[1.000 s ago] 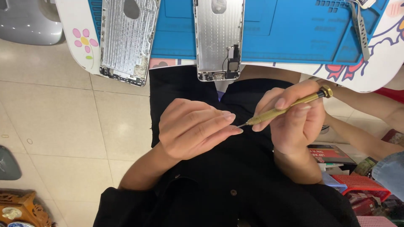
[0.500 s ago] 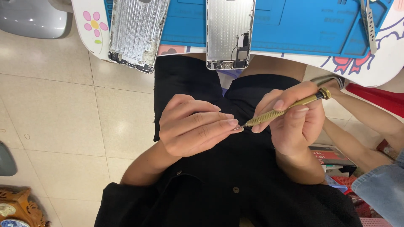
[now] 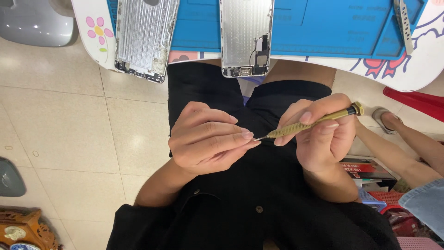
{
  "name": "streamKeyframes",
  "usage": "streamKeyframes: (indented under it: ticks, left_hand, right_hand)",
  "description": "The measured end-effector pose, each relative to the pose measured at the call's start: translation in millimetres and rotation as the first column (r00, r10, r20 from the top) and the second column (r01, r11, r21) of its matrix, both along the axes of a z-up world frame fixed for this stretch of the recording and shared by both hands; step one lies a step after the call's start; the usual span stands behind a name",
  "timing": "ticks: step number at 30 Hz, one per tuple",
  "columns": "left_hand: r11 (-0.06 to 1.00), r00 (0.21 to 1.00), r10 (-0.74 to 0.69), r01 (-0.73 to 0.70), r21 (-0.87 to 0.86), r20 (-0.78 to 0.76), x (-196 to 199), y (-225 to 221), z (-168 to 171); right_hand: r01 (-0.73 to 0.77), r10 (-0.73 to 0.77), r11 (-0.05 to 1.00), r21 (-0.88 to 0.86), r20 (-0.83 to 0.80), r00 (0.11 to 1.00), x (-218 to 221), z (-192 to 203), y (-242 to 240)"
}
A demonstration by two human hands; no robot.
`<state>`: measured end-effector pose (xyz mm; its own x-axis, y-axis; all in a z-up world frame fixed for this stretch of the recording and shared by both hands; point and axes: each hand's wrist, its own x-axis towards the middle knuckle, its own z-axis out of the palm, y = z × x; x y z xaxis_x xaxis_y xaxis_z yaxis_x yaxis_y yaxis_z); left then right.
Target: Disassembling and reassembling components of a mobile phone using a screwdriver.
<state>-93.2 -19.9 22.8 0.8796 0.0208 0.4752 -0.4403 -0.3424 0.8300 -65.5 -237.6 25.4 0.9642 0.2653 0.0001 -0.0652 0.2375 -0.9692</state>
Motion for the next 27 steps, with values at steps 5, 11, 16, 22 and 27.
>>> streamKeyframes:
  ticks: [5, 11, 16, 22, 27]
  left_hand:
    - [1.000, 1.000, 0.022, -0.021, 0.014, -0.021, 15, -4, -5]
    - [1.000, 0.993, 0.003, -0.001, 0.015, -0.120, 45, -4, -21]
    - [0.999, 0.965, -0.053, 0.053, -0.008, -0.255, 76, -2, -33]
    - [0.996, 0.938, 0.047, -0.017, 0.090, -0.343, 123, -3, -40]
    - [0.974, 0.926, 0.040, 0.047, 0.220, -0.375, 158, 5, -36]
  right_hand:
    - [0.049, -0.049, 0.999, 0.006, -0.013, 0.999, 12, -11, -9]
    - [0.109, -0.110, 0.994, -0.017, -0.034, 0.993, 43, -29, -17]
    - [0.158, -0.156, 0.987, 0.009, -0.102, 0.982, 69, -51, -23]
    - [0.163, -0.168, 0.985, -0.055, -0.104, 0.980, 107, -71, -21]
    - [0.126, -0.129, 0.990, -0.055, -0.056, 0.990, 131, -72, -9]
